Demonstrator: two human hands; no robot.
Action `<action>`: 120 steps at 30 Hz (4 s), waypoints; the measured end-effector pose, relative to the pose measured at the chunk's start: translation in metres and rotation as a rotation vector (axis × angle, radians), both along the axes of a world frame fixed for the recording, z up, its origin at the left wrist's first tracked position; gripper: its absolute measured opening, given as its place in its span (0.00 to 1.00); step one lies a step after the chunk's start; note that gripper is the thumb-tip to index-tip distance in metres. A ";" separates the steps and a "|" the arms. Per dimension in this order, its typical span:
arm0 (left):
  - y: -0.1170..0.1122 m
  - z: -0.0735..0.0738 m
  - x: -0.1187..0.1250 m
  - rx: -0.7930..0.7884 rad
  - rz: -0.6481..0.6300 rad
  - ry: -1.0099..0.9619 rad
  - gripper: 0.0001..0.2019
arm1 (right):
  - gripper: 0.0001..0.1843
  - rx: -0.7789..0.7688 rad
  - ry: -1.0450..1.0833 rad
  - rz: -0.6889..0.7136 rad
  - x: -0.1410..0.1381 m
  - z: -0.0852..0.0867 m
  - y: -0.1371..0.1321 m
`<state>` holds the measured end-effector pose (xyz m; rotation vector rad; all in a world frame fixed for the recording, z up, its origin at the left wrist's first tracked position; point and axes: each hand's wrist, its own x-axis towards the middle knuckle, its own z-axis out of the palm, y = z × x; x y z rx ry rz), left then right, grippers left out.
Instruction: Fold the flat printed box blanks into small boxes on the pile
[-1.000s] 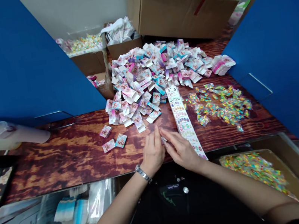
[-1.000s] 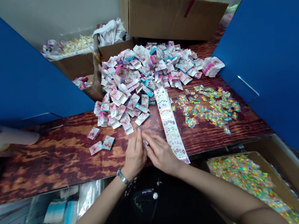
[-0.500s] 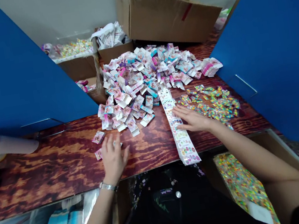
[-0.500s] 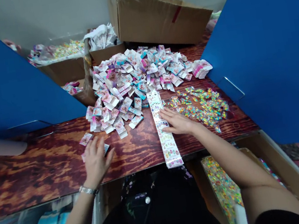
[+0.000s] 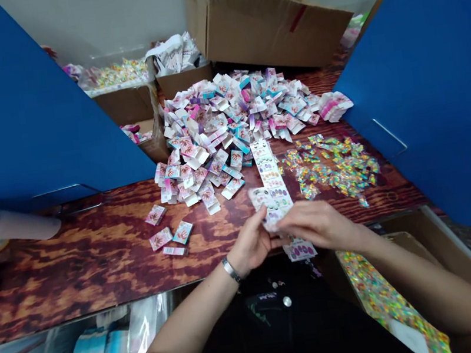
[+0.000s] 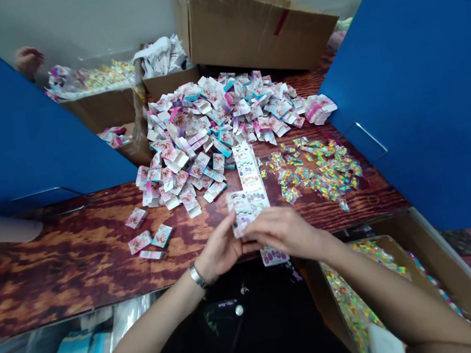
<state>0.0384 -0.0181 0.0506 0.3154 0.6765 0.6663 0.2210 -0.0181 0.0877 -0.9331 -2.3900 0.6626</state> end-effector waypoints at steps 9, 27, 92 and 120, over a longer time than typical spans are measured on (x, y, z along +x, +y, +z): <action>0.003 -0.004 -0.012 0.421 0.099 0.285 0.25 | 0.10 -0.134 0.198 -0.435 -0.008 0.003 0.001; 0.000 0.001 -0.021 0.308 0.131 0.046 0.23 | 0.17 0.396 -0.167 -0.205 -0.032 -0.040 -0.012; 0.082 -0.066 -0.136 1.717 -0.373 1.759 0.25 | 0.13 -0.140 -0.704 -0.334 0.106 -0.106 0.001; 0.019 -0.005 -0.064 1.356 -0.084 1.180 0.22 | 0.12 0.446 -0.418 -0.051 -0.018 -0.006 0.019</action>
